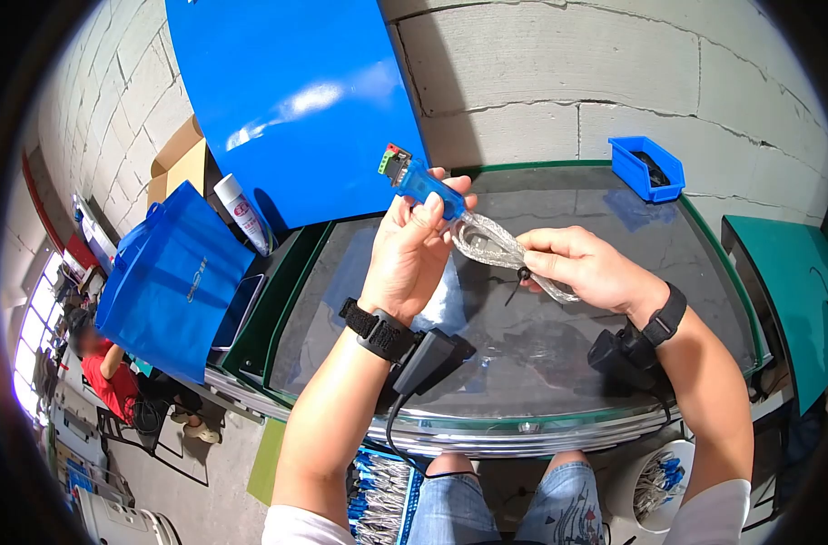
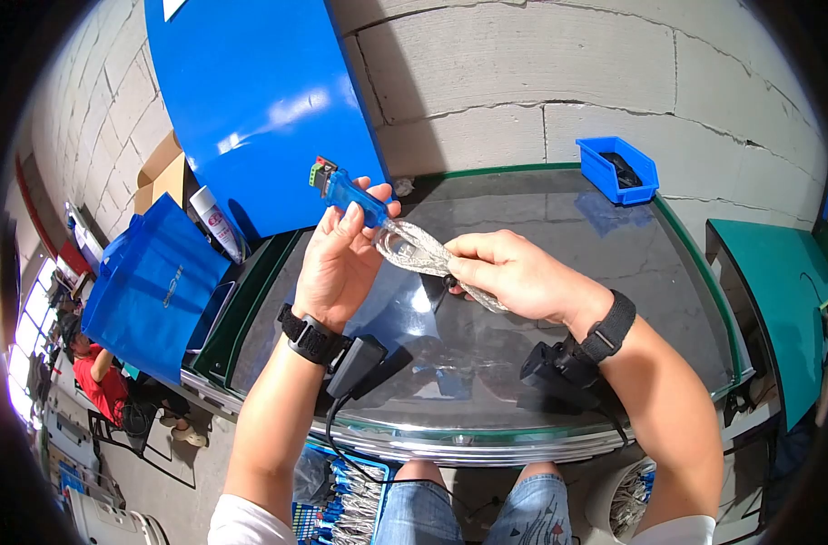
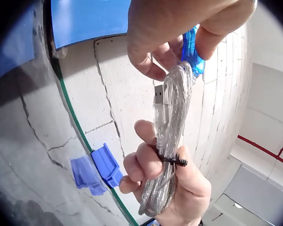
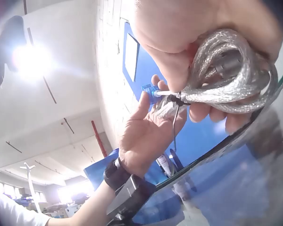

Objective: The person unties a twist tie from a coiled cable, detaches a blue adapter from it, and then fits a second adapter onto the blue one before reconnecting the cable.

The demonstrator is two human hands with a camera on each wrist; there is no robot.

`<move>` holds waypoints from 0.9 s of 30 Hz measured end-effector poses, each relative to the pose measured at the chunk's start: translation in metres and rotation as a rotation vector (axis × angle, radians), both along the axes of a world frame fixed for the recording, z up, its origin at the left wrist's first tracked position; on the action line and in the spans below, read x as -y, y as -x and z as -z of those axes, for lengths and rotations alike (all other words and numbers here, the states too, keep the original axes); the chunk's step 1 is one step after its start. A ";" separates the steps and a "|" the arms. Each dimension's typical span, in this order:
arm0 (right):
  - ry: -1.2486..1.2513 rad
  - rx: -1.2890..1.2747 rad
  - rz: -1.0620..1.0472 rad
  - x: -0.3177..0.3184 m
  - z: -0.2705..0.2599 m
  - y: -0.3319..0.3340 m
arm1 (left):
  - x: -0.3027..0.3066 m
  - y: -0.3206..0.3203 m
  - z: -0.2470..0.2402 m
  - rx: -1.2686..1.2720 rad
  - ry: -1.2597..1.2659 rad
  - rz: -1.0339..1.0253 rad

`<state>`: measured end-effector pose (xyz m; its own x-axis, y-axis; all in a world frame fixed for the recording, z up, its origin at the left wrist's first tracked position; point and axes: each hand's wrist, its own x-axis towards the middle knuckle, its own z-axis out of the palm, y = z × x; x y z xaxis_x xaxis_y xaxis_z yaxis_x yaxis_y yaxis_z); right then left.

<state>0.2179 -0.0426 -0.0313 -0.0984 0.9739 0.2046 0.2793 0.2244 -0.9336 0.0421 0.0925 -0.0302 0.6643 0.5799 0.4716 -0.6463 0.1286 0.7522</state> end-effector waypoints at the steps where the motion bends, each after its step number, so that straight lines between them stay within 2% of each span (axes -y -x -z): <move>1: -0.036 -0.001 0.012 -0.001 0.001 0.000 | -0.001 0.000 0.001 -0.006 0.000 0.011; 5: -0.060 -0.049 0.053 -0.004 0.008 0.001 | 0.002 -0.001 0.001 -0.039 -0.037 -0.015; 7: -0.225 -0.009 0.134 -0.005 0.009 0.004 | 0.004 -0.001 0.000 -0.076 -0.026 -0.009; 9: -0.274 -0.001 0.169 -0.008 0.012 0.004 | 0.010 -0.001 0.000 -0.123 -0.026 -0.044; 11: -0.324 0.008 0.205 -0.008 0.013 0.005 | 0.009 -0.002 0.002 -0.260 -0.009 0.062; 14: -0.386 0.032 0.241 -0.006 0.010 0.011 | 0.013 -0.002 0.002 -0.260 -0.023 0.136; 16: -0.516 0.336 0.344 0.000 0.005 0.017 | 0.016 -0.004 0.001 -0.251 -0.045 0.173; 21: -0.509 0.340 0.354 0.004 0.001 0.027 | 0.016 -0.005 0.006 -0.267 -0.111 0.232; 24: -0.487 0.302 0.337 0.002 0.002 0.025 | 0.021 -0.003 0.002 -0.279 -0.076 0.157; 27: -0.580 0.287 0.287 0.001 0.003 0.016 | 0.016 -0.004 0.003 -0.250 -0.049 0.119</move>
